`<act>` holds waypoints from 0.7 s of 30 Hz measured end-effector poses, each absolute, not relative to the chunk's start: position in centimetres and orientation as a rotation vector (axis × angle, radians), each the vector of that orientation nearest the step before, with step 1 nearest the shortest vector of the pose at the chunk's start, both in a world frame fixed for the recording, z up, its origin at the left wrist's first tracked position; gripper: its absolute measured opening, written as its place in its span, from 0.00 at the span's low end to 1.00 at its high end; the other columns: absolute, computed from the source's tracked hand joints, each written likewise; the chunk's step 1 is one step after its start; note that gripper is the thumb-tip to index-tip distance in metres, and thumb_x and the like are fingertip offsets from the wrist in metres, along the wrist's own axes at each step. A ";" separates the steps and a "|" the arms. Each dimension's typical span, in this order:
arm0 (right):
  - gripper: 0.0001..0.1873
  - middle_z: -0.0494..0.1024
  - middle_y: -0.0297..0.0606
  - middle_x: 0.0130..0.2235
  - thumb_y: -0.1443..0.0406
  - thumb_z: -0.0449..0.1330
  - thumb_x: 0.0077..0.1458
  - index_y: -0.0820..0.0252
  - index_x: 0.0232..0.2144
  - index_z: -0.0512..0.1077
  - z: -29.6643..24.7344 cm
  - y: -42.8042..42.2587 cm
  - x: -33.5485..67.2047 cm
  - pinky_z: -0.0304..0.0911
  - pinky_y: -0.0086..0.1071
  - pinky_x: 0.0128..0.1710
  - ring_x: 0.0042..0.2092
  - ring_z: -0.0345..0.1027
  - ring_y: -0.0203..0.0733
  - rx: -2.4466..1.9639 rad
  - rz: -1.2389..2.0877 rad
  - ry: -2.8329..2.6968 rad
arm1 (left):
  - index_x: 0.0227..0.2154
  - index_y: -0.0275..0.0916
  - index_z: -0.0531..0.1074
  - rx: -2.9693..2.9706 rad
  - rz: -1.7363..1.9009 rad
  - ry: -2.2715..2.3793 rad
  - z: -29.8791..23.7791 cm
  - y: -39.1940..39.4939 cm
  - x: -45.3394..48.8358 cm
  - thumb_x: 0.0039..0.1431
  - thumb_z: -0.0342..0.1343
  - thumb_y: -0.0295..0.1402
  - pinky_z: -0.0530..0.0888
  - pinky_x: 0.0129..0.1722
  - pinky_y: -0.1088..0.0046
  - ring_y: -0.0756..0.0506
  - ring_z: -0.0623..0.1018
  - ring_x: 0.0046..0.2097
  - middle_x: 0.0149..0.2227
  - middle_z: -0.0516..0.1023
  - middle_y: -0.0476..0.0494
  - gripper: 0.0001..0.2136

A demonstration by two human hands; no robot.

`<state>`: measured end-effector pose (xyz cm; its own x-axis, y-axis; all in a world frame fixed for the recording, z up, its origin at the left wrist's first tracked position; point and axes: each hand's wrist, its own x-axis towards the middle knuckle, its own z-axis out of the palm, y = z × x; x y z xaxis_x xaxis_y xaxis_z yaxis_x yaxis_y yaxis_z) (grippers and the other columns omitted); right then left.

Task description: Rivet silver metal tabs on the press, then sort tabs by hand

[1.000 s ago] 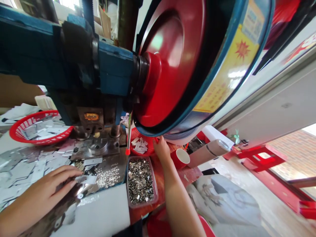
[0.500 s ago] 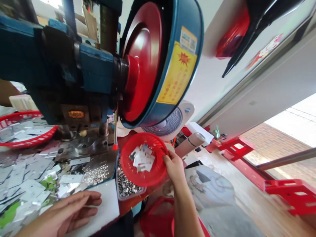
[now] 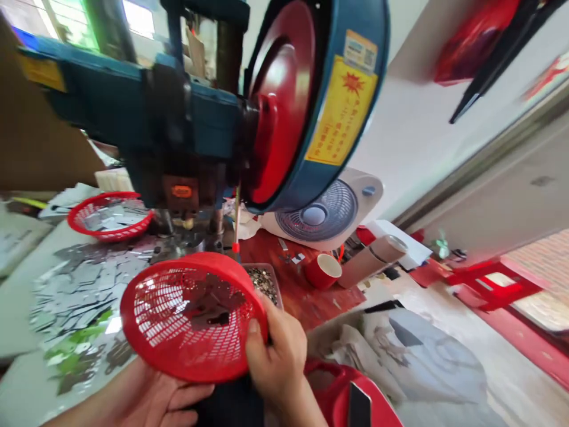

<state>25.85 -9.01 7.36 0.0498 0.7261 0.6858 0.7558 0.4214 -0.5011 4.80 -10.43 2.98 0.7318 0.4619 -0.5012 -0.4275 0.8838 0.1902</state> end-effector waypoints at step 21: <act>0.29 0.67 0.31 0.22 0.73 0.55 0.55 0.56 0.59 0.58 6.4 -1.0 16.1 0.60 0.30 0.24 0.24 0.59 0.36 -0.524 -0.171 -1.936 | 0.45 0.36 0.69 -0.125 1.192 0.548 5.4 -6.3 -1.1 0.62 0.43 0.37 0.72 0.45 0.47 0.40 0.79 0.33 0.36 0.79 0.38 0.15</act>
<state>16.07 -0.98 6.42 -0.3311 0.2807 0.9009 0.4341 0.8930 -0.1187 -1.13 -6.26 5.43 0.2569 0.8459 -0.4674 -0.9053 0.3799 0.1900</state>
